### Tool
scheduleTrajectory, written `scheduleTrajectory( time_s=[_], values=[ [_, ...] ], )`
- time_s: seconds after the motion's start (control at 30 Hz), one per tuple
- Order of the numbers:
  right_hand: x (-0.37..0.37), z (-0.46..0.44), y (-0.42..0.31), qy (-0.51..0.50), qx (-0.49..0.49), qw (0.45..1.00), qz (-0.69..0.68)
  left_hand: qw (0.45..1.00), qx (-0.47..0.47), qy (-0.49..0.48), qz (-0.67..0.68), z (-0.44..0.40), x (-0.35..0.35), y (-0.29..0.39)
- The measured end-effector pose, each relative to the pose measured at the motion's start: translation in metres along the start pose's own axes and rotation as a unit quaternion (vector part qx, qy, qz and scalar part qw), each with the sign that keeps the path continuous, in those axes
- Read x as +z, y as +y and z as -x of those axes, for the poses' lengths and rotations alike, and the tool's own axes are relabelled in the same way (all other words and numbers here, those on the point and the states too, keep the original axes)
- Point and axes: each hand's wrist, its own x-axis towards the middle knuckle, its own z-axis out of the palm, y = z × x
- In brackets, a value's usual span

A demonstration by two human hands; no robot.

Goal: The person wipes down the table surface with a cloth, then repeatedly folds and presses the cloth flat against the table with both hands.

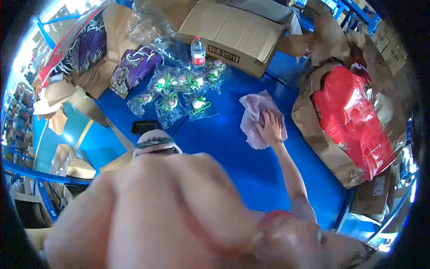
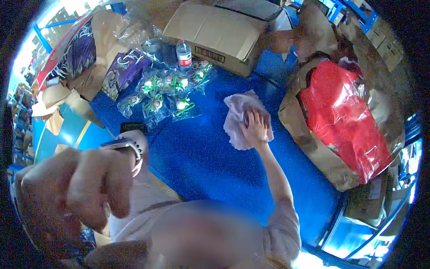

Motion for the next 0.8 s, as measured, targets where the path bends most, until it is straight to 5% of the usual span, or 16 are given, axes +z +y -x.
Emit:
scheduleTrajectory(
  time_s=[0.13,0.2,0.3,0.4,0.53,0.8],
  values=[
    [0.022,-0.051,0.019,-0.017,0.097,0.995,0.022,0.999,0.009,-0.037,0.007,0.000,-0.004,0.019],
    [0.014,-0.080,0.018,-0.116,0.285,0.951,-0.022,0.998,0.010,-0.055,0.016,0.001,-0.007,0.030],
    [0.054,-0.109,0.050,-0.025,0.267,0.962,0.059,0.995,-0.006,-0.095,0.021,0.003,-0.014,0.040],
    [0.046,-0.136,0.065,-0.139,0.208,0.966,0.061,0.988,-0.034,-0.147,0.017,0.002,-0.013,0.052],
    [0.071,-0.143,0.086,-0.071,0.189,0.977,0.063,0.989,-0.040,-0.057,-0.129,-0.012,0.013,0.070],
    [0.068,-0.101,0.072,-0.006,0.040,0.999,0.032,0.986,0.012,-0.065,-0.152,-0.004,0.025,0.074]
  ],
)
